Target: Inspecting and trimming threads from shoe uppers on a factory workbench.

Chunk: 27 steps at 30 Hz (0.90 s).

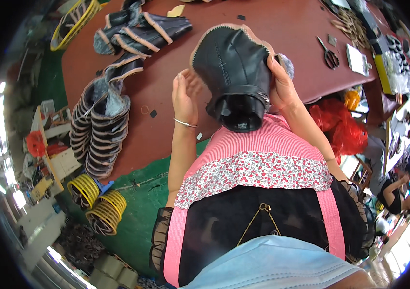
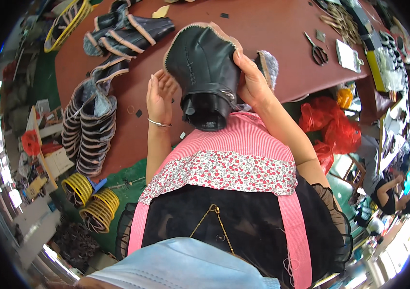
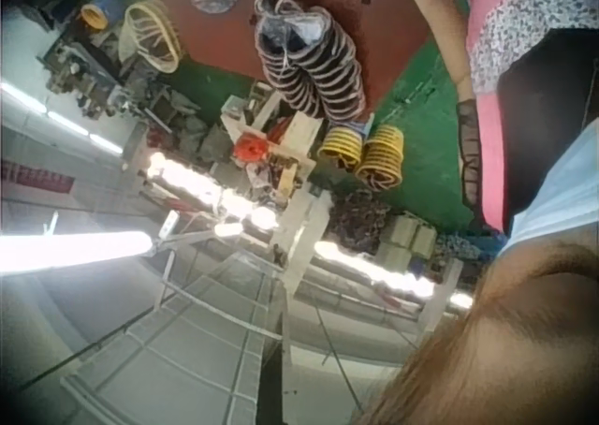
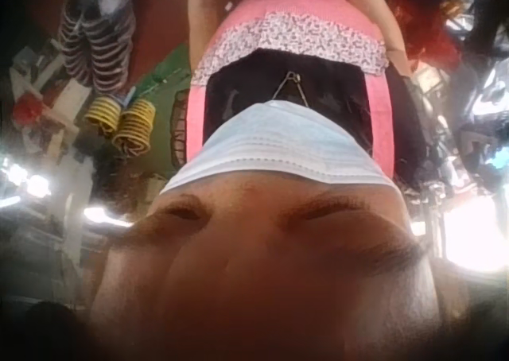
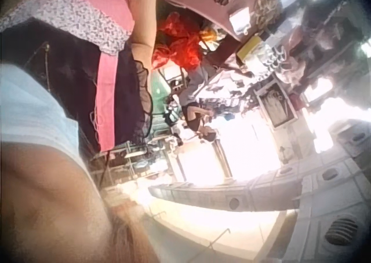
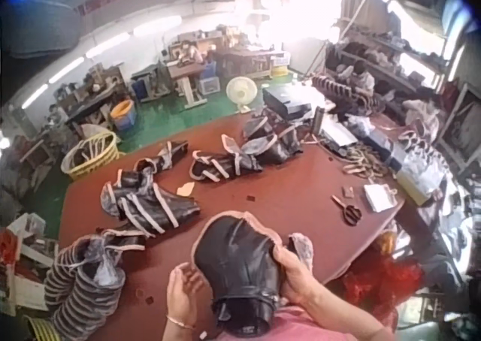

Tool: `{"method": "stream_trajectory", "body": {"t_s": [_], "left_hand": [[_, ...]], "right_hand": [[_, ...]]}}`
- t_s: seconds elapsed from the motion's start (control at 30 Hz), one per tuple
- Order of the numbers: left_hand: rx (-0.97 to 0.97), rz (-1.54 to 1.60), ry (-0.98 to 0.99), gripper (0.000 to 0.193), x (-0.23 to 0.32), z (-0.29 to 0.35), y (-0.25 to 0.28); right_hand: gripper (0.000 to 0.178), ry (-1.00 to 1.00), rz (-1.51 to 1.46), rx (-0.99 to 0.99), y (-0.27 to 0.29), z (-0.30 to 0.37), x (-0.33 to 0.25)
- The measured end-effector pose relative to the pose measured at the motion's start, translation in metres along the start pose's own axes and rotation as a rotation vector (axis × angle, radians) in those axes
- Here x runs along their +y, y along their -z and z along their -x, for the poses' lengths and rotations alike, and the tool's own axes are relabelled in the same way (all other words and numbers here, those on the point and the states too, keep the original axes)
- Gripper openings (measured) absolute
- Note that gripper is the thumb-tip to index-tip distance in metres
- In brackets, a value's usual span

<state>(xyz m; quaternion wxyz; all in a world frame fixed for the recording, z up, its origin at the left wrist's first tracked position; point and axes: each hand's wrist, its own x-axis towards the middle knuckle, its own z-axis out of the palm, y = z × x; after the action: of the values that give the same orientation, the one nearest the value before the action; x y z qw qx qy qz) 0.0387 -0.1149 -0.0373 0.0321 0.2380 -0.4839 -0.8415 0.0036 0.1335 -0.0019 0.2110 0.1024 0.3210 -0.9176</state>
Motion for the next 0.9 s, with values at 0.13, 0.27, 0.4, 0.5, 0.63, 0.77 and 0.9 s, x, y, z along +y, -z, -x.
{"method": "stream_trajectory", "body": {"t_s": [0.13,0.27,0.4,0.5,0.63,0.77,0.9], "left_hand": [[0.043,-0.335,-0.390,0.028,-0.022,0.006,-0.005],[-0.323,-0.671,-0.742,0.015,-0.020,0.016,-0.037],[-0.253,-0.556,-0.466,0.023,-0.056,-0.017,-0.052],[-0.078,-0.754,0.031,0.029,-0.094,-0.089,0.007],[0.315,-0.966,-0.356,0.054,-0.095,-0.173,0.033],[0.781,-1.159,-0.803,0.080,-0.033,-0.260,0.134],[0.956,-0.920,-0.505,0.113,0.029,-0.330,0.112]], "right_hand": [[0.032,0.222,0.064,0.069,0.014,-0.013,-0.011],[0.038,0.214,0.092,0.106,0.026,-0.038,-0.025],[0.036,0.100,0.517,-0.053,0.018,-0.075,-0.014],[0.043,-0.041,1.056,-0.144,0.048,-0.131,0.017],[0.060,0.033,1.309,0.091,0.124,-0.191,0.085],[0.069,-0.027,1.282,0.032,0.074,-0.182,0.099],[0.059,-0.007,1.192,0.021,0.109,-0.182,0.083]]}}
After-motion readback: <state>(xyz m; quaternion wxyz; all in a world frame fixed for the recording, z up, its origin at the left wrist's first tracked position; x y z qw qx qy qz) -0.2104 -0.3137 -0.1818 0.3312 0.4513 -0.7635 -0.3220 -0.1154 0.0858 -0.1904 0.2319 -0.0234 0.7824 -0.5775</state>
